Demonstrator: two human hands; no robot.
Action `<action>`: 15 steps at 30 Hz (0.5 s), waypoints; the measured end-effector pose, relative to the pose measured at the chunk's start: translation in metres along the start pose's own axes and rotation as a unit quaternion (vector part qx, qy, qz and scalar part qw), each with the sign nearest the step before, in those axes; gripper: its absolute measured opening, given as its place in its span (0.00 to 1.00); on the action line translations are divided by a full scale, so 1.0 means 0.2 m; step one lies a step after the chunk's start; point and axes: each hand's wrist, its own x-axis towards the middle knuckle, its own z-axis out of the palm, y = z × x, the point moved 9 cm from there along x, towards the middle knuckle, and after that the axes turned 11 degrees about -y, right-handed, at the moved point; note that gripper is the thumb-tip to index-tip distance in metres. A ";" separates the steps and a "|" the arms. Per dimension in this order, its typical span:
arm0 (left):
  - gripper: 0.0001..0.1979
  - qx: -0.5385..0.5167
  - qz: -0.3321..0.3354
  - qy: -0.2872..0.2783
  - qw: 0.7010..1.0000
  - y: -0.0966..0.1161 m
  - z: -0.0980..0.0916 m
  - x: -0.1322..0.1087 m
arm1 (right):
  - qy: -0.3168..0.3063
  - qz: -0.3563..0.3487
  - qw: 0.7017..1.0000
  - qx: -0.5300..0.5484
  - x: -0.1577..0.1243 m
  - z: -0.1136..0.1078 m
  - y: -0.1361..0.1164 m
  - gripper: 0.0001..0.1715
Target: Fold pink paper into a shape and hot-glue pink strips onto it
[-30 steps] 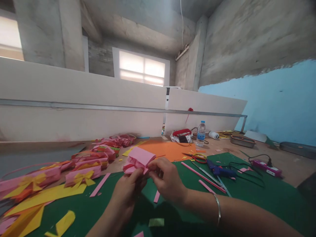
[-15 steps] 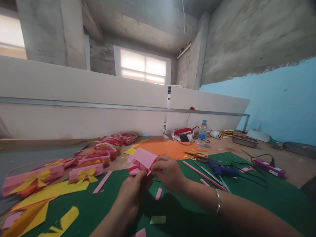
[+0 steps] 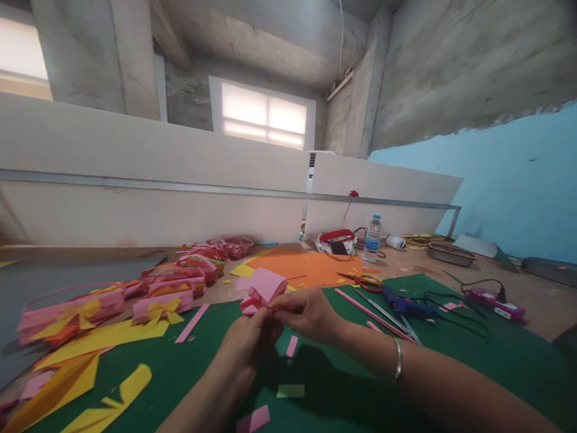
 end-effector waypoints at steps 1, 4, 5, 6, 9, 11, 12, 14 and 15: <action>0.05 -0.007 -0.006 -0.002 1.000 0.00 0.00 0.00 | 0.001 -0.003 1.000 0.014 0.00 0.01 0.00 0.12; 0.07 -0.021 -0.014 0.009 1.000 0.01 0.00 -0.01 | 0.054 0.013 0.998 0.017 -0.01 -0.02 0.02 0.11; 0.07 -0.023 -0.015 0.017 0.999 0.02 -0.01 -0.02 | 0.072 0.019 0.997 0.014 -0.01 -0.03 0.02 0.11; 0.07 -0.024 -0.016 0.024 0.999 0.03 -0.01 -0.02 | 0.083 0.020 0.996 0.014 -0.01 -0.04 0.02 0.11; 0.07 -0.022 -0.025 0.034 0.999 0.04 -0.02 -0.03 | 0.070 0.011 0.997 -0.016 0.00 -0.05 0.01 0.10; 0.07 -0.018 -0.027 0.030 0.999 0.05 -0.02 -0.04 | 0.047 -0.001 0.997 -0.059 0.01 -0.05 -0.01 0.09; 0.07 -0.015 -0.028 0.027 0.999 0.05 -0.01 -0.04 | 0.031 -0.009 0.997 -0.076 0.01 -0.05 -0.02 0.08; 0.07 -0.009 -0.031 0.015 0.999 0.04 0.00 -0.04 | -0.013 -0.030 0.996 -0.088 0.02 -0.04 -0.04 0.08; 0.07 -0.006 -0.033 0.010 0.999 0.03 0.01 -0.04 | -0.036 -0.041 0.995 -0.087 0.02 -0.02 -0.04 0.08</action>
